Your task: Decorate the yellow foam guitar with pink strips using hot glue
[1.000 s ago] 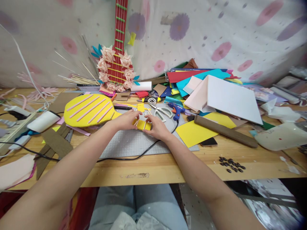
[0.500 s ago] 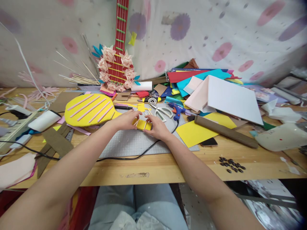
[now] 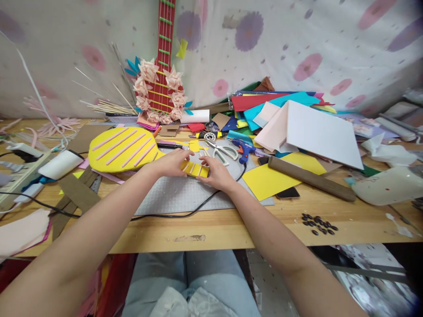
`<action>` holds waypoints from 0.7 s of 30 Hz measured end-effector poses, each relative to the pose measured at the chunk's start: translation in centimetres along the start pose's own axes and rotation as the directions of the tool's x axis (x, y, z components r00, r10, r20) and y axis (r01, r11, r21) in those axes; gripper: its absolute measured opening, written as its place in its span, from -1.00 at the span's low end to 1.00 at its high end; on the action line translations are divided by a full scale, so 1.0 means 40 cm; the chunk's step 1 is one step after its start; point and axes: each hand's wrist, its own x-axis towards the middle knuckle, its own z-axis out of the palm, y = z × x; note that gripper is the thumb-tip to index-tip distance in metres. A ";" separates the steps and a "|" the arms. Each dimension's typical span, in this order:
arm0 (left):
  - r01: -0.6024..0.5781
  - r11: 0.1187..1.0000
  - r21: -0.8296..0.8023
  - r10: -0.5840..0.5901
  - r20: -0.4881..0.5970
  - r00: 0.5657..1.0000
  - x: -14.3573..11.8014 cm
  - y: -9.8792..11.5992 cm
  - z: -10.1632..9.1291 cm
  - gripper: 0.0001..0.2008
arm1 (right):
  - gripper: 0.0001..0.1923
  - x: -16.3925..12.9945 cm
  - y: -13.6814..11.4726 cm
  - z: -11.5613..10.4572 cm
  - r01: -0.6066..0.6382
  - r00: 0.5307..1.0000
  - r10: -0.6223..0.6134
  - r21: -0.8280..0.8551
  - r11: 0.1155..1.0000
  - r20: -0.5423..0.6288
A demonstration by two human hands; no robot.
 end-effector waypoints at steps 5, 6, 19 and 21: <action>0.011 1.000 0.024 -0.012 0.015 1.000 -0.012 -0.001 -0.009 -0.29 | -0.34 -0.001 0.003 -0.002 0.013 0.999 -0.013 -0.014 1.000 0.034; 0.011 0.999 0.030 -0.012 0.015 1.000 -0.014 -0.002 -0.009 -0.30 | -0.34 -0.001 0.004 -0.001 0.011 0.999 -0.010 -0.017 1.000 0.036; -0.034 0.997 0.063 0.051 -0.294 0.954 -0.041 0.066 0.064 -0.50 | -0.33 -0.002 0.004 0.003 0.006 0.999 -0.006 0.016 1.000 0.035; 0.043 0.999 0.022 -0.029 -0.451 0.892 -0.057 0.084 0.100 -0.60 | -0.33 -0.002 0.003 -0.009 0.032 0.999 -0.033 0.040 0.999 0.033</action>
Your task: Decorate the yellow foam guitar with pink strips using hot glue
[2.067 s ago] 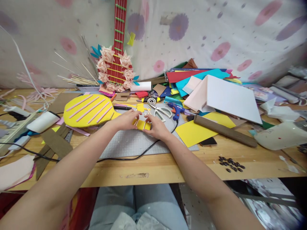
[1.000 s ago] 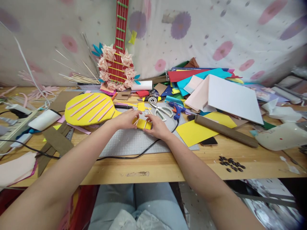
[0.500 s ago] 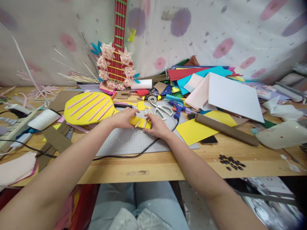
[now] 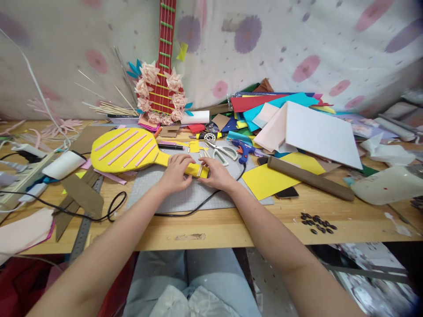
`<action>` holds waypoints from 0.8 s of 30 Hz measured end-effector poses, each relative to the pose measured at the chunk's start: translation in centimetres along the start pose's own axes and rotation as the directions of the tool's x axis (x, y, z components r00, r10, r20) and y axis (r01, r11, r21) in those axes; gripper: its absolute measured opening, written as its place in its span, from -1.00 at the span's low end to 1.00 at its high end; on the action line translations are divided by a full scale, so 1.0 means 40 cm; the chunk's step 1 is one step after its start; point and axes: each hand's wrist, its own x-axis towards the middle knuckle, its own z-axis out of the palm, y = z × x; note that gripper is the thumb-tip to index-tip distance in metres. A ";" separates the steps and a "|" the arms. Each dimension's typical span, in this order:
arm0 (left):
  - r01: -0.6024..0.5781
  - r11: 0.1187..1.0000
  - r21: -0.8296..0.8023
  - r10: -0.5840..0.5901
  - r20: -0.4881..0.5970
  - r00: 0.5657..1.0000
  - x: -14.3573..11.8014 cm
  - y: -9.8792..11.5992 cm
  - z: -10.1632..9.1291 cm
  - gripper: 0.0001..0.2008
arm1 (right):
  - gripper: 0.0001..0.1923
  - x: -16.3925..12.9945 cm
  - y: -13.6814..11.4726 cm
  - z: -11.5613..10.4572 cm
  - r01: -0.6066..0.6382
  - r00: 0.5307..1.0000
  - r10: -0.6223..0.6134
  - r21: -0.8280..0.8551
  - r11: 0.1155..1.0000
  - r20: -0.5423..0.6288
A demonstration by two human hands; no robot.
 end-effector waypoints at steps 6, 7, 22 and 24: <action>0.095 0.995 0.009 -0.092 -0.191 0.977 -0.055 0.003 0.050 -0.68 | -0.59 0.001 0.038 -0.069 -0.193 0.968 0.204 0.090 0.977 -0.143; 0.101 0.995 0.008 -0.097 -0.201 0.975 -0.057 0.000 0.051 -0.68 | -0.64 0.000 0.047 -0.077 -0.266 0.945 0.279 0.099 0.959 -0.167; 0.435 0.876 -0.209 -0.482 -0.332 0.811 -0.086 -0.044 0.037 -0.81 | -0.83 -0.006 0.035 -0.072 -0.509 0.860 0.508 -0.142 0.849 -0.043; 0.447 0.867 -0.219 -0.497 -0.324 0.805 -0.085 -0.044 0.035 -0.81 | -0.84 -0.014 0.042 -0.093 -0.446 0.889 0.453 -0.109 0.888 0.056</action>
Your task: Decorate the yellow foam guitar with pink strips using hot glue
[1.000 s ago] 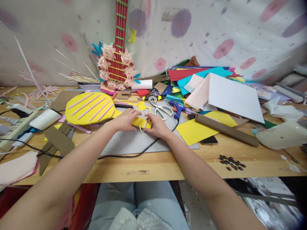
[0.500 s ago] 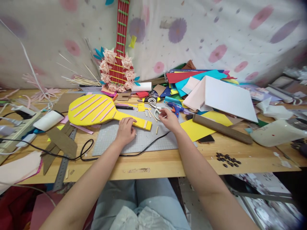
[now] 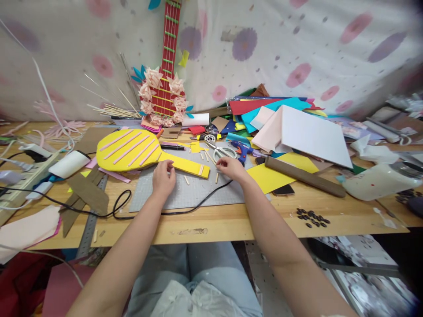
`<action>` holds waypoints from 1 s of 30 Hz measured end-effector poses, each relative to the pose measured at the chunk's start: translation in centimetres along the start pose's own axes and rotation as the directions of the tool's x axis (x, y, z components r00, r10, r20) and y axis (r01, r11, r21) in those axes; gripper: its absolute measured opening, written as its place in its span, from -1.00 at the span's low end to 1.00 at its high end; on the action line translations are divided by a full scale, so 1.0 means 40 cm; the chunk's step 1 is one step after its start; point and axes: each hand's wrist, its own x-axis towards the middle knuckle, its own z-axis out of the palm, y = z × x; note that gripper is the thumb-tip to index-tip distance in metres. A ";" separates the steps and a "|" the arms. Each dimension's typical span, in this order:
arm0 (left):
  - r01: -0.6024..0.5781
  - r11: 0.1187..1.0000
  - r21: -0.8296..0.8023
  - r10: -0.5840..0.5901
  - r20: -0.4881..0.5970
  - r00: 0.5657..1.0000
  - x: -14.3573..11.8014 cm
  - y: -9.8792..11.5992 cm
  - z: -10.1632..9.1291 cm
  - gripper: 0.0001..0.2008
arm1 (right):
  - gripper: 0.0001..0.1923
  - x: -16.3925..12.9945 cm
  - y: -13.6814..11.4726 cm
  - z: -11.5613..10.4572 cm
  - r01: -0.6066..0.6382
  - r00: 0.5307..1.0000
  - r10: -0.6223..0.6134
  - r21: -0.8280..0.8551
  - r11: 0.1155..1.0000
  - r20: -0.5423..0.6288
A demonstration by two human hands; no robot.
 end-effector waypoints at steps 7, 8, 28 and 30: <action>-0.093 0.995 -0.043 0.102 0.287 0.952 0.000 0.010 -0.032 -0.71 | -0.47 -0.034 -0.001 -0.031 0.192 0.949 -0.188 0.011 0.981 0.253; -0.140 0.989 -0.040 0.145 0.352 0.925 -0.001 0.015 -0.035 -0.66 | -0.50 -0.036 -0.005 -0.029 0.203 0.946 -0.196 0.001 0.979 0.256; -0.202 0.977 -0.072 0.212 0.470 0.857 0.123 -0.010 -0.093 -0.68 | -0.52 0.023 -0.122 0.135 0.413 0.894 -0.386 0.083 0.907 -0.225; -0.232 0.972 -0.049 0.224 0.513 0.829 0.150 -0.006 -0.096 -0.69 | -0.52 0.022 -0.123 0.134 0.419 0.891 -0.389 0.099 0.902 -0.234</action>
